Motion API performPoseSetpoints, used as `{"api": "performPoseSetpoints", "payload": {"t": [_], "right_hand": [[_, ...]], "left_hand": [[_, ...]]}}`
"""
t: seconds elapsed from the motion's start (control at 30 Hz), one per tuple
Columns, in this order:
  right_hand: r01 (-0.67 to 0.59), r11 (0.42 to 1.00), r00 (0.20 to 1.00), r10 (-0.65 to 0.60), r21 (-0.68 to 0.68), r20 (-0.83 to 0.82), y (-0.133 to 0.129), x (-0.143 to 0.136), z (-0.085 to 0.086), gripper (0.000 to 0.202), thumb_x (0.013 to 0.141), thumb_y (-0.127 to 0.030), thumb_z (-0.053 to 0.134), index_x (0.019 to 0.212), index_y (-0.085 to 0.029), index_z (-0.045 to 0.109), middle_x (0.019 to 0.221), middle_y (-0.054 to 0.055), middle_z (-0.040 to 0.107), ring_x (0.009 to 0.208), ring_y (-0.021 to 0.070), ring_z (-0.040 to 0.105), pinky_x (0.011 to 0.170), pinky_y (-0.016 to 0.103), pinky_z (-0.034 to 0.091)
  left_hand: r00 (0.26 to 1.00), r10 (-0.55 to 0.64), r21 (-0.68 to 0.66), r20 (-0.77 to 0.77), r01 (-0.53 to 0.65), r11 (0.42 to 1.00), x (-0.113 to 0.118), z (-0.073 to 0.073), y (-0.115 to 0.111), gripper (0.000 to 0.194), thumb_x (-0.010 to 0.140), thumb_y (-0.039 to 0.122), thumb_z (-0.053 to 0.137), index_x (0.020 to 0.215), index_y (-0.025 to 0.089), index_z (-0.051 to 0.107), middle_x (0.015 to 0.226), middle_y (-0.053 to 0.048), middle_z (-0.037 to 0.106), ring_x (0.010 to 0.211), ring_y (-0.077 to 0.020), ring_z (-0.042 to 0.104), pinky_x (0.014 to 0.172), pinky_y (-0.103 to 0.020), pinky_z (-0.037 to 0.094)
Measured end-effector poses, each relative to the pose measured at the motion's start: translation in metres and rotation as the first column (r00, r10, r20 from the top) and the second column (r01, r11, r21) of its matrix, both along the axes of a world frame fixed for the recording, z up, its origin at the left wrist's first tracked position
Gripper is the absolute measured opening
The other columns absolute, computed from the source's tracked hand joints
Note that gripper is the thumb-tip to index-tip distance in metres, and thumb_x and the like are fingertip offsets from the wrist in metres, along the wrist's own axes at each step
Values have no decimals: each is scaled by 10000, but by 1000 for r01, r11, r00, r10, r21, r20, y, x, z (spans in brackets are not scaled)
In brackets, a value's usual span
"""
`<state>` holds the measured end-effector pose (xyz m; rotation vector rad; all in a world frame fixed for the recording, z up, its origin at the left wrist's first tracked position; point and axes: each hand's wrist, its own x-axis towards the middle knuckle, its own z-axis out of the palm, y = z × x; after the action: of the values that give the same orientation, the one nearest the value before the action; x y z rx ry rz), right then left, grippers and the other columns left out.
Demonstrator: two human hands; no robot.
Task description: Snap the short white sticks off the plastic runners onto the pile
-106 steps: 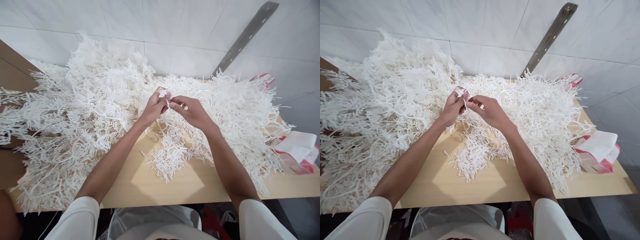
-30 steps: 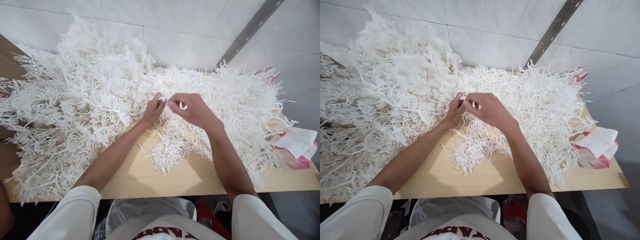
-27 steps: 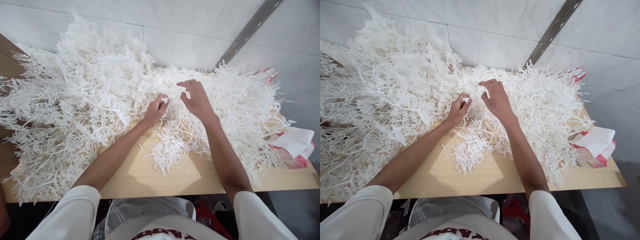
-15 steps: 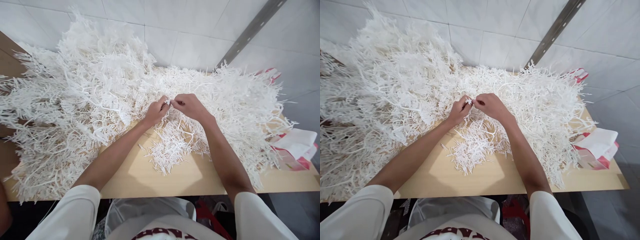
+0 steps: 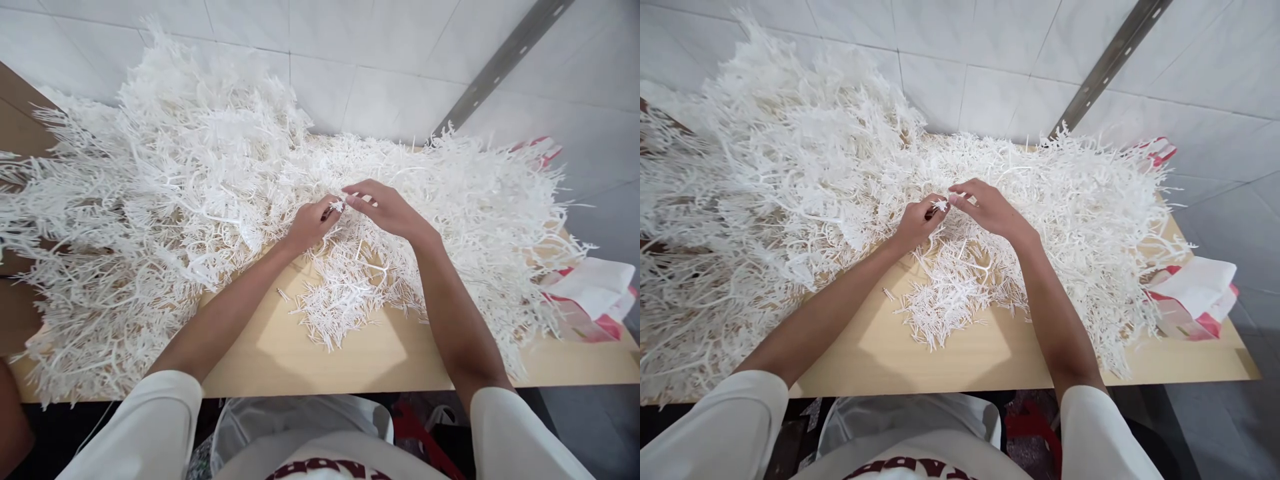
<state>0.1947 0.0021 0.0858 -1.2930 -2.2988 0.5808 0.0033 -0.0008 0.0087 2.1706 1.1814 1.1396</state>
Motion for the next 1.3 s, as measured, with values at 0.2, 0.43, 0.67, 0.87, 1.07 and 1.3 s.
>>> {"api": "performPoseSetpoints", "payload": {"t": [0.2,0.43,0.67,0.87,1.07,1.3], "right_hand": [[-69,995,994,75,-70,76,-4,-3,4,404,958,-504,422,827,-211,669,798,19,675,736,141,575,710,294,382],[222,972,975,-222,79,-2,3,-7,-11,357,846,-251,537,541,-195,360,527,-39,348,529,85,293,554,282,242],[315,949,921,-312,-24,-236,18,19,-13,252,882,-442,548,841,-215,651,830,47,680,733,148,592,653,293,450],[-101,985,995,97,-138,-32,-5,2,11,346,848,-548,599,1021,-273,717,1035,52,710,878,186,632,763,346,482],[-88,996,996,88,-4,-7,-7,-4,8,319,844,-547,613,835,-244,715,871,32,682,786,166,594,737,342,441],[-57,993,984,38,-105,-172,-7,-13,5,226,868,-437,603,822,-218,634,854,22,651,777,149,573,691,304,417]], "left_hand": [[997,20,41,-75,-17,999,0,0,2,206,905,341,496,785,184,555,547,53,464,487,-81,364,534,-231,290],[993,-7,181,-115,28,983,2,-5,-2,198,888,238,426,942,171,604,534,53,488,460,-85,379,524,-225,302],[986,-17,196,-167,50,979,4,-6,-5,186,889,261,459,943,172,613,506,62,501,443,-81,405,516,-220,309],[987,66,107,-149,-51,993,5,-8,1,168,893,334,541,906,190,626,615,32,611,525,-90,488,576,-239,348],[989,142,45,-49,-140,989,5,-9,2,284,886,480,564,860,199,591,563,46,552,498,-81,435,540,-236,323],[986,154,67,-64,-150,986,7,-7,2,572,891,669,405,569,196,384,481,34,398,451,-77,290,499,-270,227]]}}
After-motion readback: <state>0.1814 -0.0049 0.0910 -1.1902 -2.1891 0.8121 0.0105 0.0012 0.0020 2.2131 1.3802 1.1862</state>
